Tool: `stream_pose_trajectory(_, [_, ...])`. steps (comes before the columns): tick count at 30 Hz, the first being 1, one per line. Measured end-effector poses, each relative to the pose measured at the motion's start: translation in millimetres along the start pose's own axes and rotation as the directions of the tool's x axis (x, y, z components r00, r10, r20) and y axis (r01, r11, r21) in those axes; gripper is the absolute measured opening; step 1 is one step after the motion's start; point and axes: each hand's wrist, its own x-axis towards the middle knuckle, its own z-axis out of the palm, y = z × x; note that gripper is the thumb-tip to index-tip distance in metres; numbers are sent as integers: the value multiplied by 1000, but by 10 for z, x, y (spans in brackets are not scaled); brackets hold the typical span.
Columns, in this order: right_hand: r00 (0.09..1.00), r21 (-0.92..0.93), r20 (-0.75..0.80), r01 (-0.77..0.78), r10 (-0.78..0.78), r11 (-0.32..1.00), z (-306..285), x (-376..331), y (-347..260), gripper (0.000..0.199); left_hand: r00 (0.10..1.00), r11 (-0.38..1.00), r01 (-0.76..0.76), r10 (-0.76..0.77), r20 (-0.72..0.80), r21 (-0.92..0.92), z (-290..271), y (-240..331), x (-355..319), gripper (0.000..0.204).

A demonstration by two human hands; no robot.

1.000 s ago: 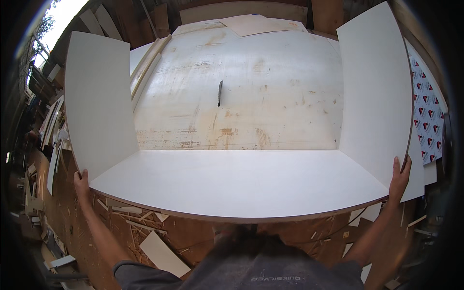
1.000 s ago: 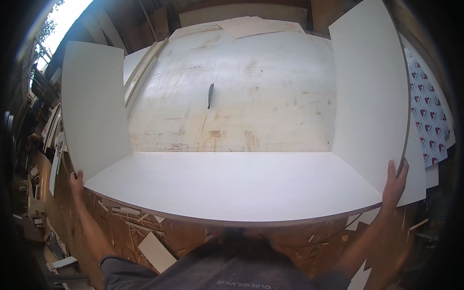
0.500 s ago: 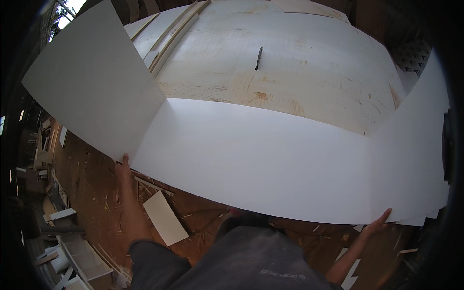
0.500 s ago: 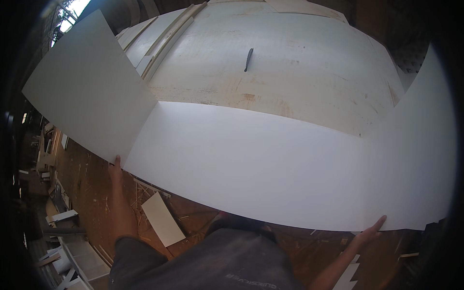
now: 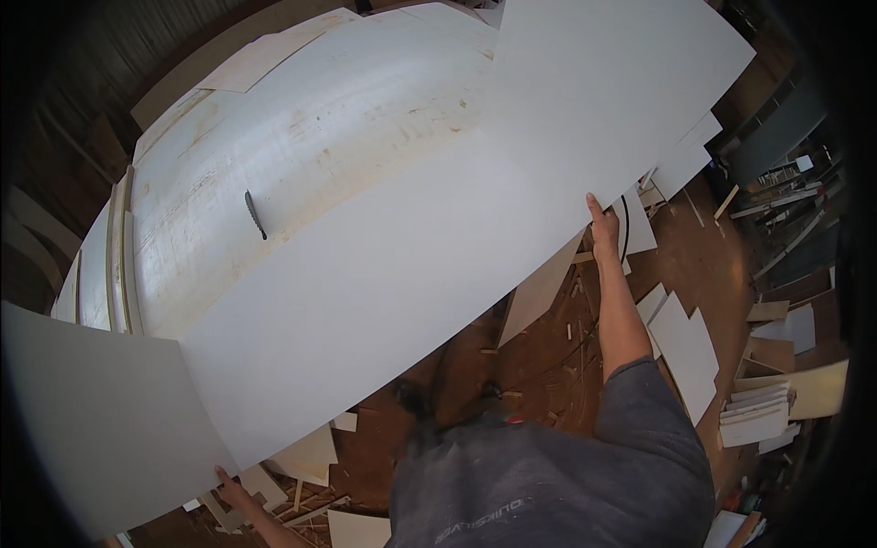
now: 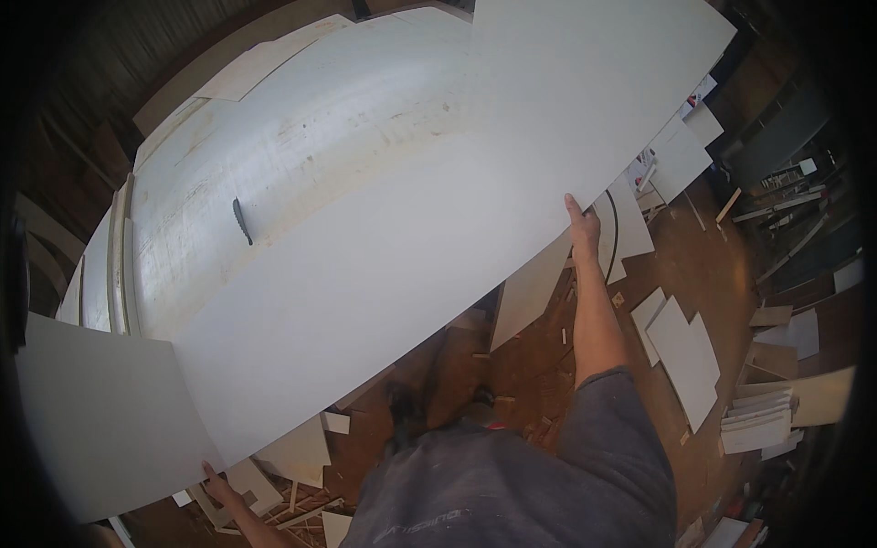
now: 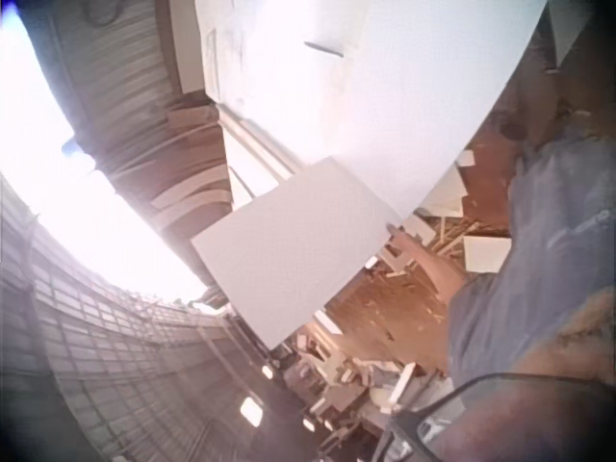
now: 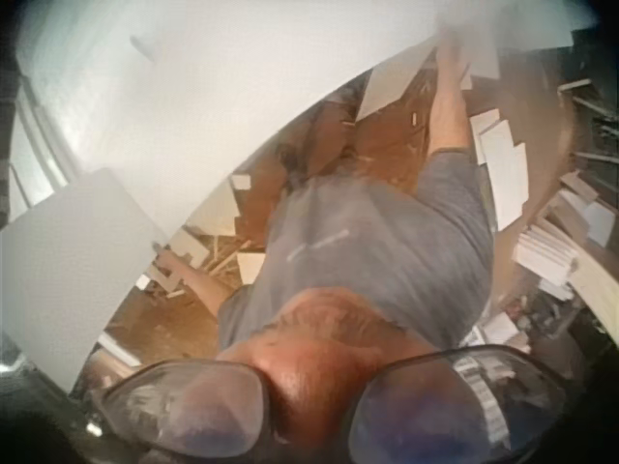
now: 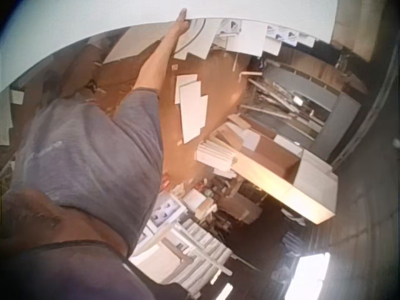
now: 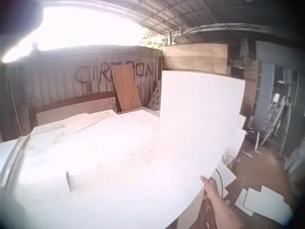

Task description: The person assembles a wooden cabinet structure by positioning plywood panels and securing them with a pneumatic nail gun. The person fits vertical panels into place, checks the alignment, and fires the nail gun repeatedly along the joints to build the box-like frame.

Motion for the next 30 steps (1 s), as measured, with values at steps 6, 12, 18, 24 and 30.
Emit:
stream_pose_trajectory(6, [994, -167, 105, 17, 0, 986, -190, 31, -84, 63, 989, 990, 141, -141, -35, -11, -114, 280, -19, 57])
stream_pose_trajectory(12, [997, -593, 27, 73, -71, 802, -374, -271, -247, 48, 996, 977, -64, 75, 47, -202, -312, 636, -164, 55])
stream_pose_trajectory(18, [919, -425, 354, 326, -177, 844, 114, -828, -1359, 34, 991, 938, 50, -3, 136, -344, -374, 854, -122, 64])
stream_pose_trajectory(24, [756, -302, 556, 572, -346, 763, 970, -900, -2369, 39, 998, 999, -23, 21, -52, -33, 67, 331, -378, 64])
stream_pose_trajectory(30, [491, -280, 862, 666, -124, 691, 2453, -1107, -1790, 46, 909, 887, 417, -408, 85, -200, 632, -130, -1380, 67])
